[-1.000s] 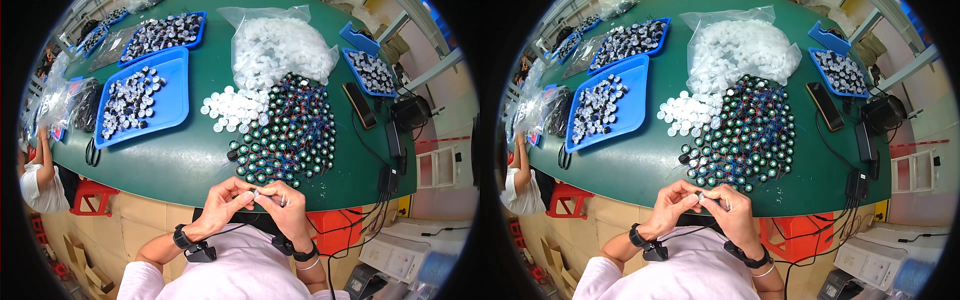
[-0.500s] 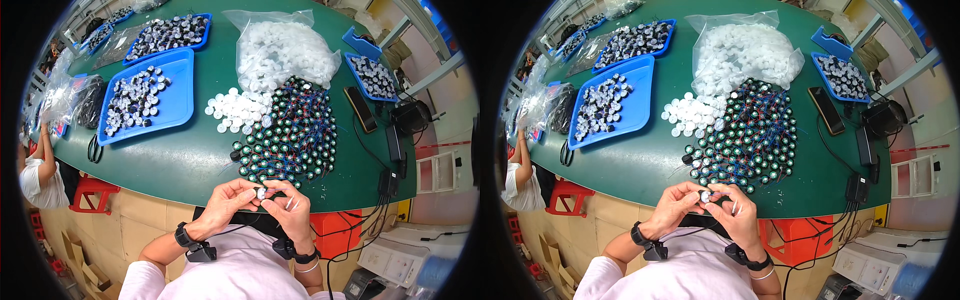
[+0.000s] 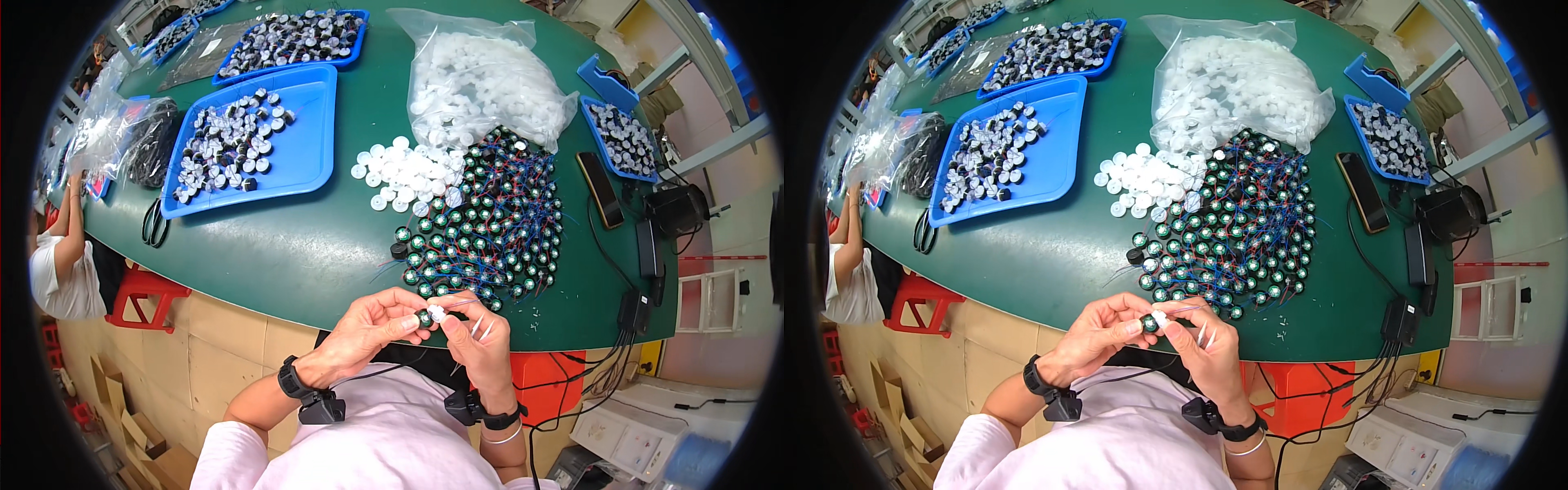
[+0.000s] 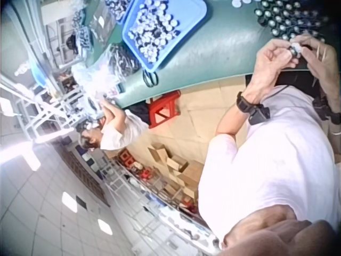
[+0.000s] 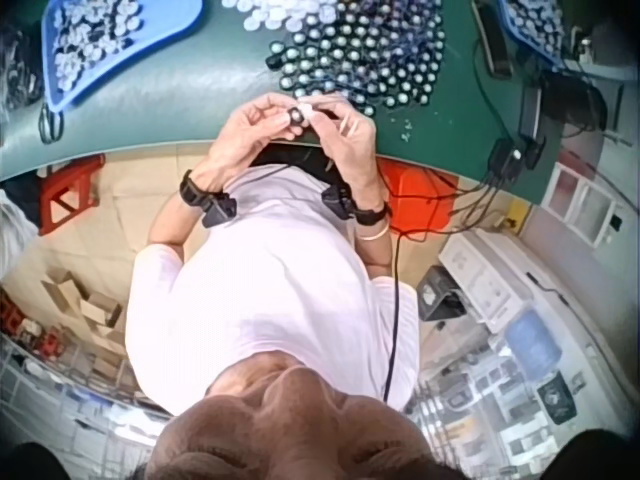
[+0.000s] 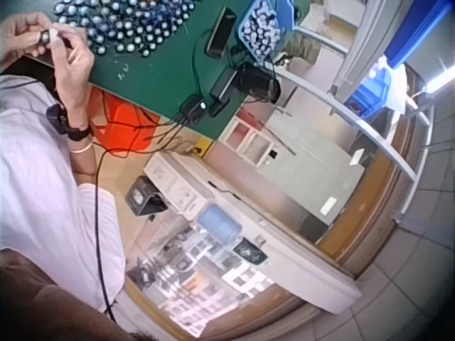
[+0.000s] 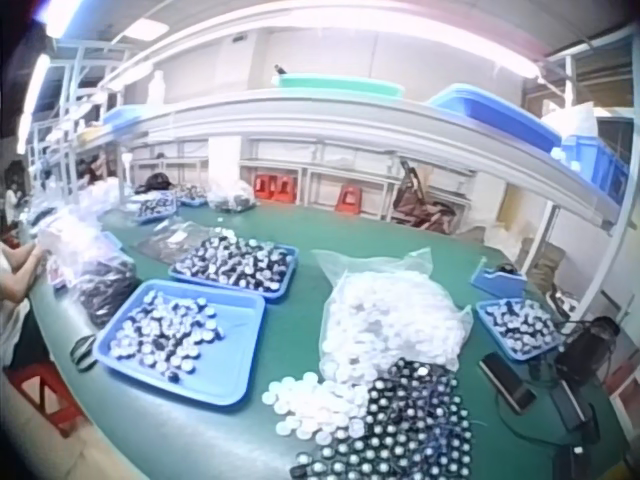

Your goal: Manual assembly of small circular plastic components with wires on a factory workbench.

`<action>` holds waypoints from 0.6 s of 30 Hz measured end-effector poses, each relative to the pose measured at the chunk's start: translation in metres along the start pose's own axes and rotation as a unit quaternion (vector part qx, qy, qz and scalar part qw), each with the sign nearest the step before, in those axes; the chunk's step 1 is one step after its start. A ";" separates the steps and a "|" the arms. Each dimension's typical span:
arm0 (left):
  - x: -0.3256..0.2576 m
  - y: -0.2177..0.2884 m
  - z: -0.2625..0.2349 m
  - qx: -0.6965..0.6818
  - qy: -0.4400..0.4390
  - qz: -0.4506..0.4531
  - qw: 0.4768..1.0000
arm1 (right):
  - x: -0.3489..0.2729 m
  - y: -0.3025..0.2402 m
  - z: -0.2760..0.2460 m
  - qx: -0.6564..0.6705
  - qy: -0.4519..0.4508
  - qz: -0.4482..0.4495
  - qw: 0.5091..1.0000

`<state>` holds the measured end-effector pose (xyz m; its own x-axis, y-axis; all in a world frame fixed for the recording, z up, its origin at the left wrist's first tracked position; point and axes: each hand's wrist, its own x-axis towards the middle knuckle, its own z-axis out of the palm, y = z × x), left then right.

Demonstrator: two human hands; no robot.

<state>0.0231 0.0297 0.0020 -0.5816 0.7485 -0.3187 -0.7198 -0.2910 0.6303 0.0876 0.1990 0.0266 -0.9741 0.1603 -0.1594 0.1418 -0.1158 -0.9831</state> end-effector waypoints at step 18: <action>-0.011 0.005 -0.018 0.055 0.057 0.103 0.991 | 0.007 -0.009 0.021 0.198 -0.048 -0.089 0.975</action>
<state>0.0185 0.0091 -0.0042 -0.7560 0.6055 -0.2487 -0.5384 -0.3590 0.7624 0.0757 0.1805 0.0361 -0.9918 0.1214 0.0387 -0.0915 -0.4671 -0.8795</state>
